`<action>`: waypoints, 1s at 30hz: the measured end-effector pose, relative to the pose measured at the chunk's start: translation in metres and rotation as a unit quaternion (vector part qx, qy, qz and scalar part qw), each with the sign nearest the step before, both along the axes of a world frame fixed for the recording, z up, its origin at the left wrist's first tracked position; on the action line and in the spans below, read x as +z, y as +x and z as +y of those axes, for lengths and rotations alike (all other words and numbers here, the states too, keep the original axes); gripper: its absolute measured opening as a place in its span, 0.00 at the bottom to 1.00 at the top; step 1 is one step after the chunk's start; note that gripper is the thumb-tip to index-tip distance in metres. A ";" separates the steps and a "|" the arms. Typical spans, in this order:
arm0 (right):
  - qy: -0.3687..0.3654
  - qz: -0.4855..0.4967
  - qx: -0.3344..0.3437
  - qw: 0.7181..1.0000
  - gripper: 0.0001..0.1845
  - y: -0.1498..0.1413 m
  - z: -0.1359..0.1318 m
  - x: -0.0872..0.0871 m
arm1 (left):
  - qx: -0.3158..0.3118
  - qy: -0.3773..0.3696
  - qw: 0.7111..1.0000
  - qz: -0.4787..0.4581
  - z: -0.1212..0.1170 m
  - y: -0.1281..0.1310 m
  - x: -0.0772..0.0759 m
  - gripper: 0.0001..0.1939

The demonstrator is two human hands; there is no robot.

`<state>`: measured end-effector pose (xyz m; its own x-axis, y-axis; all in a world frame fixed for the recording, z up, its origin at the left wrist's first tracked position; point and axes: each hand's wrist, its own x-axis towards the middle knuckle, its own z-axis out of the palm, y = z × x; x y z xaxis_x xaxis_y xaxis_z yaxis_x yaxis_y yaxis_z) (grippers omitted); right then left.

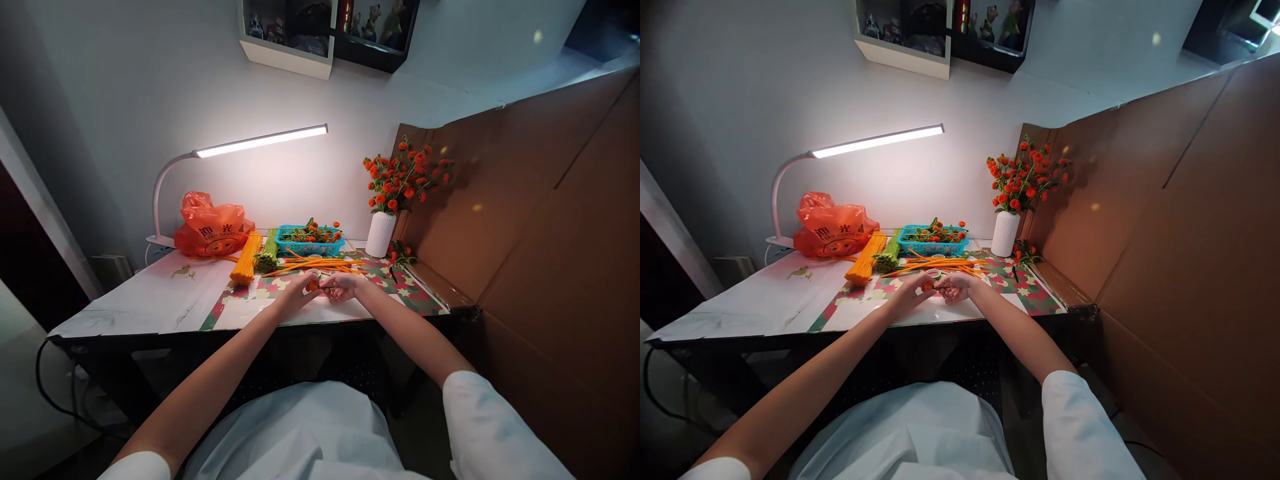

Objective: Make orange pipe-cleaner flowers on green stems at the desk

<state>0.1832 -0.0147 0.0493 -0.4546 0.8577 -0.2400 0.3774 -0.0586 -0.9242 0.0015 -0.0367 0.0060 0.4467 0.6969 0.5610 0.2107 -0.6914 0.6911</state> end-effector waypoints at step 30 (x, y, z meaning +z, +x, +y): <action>-0.107 0.136 -0.089 0.981 0.07 0.001 -0.010 -0.002 | 0.040 -0.048 0.993 -0.105 0.003 0.000 -0.004 0.12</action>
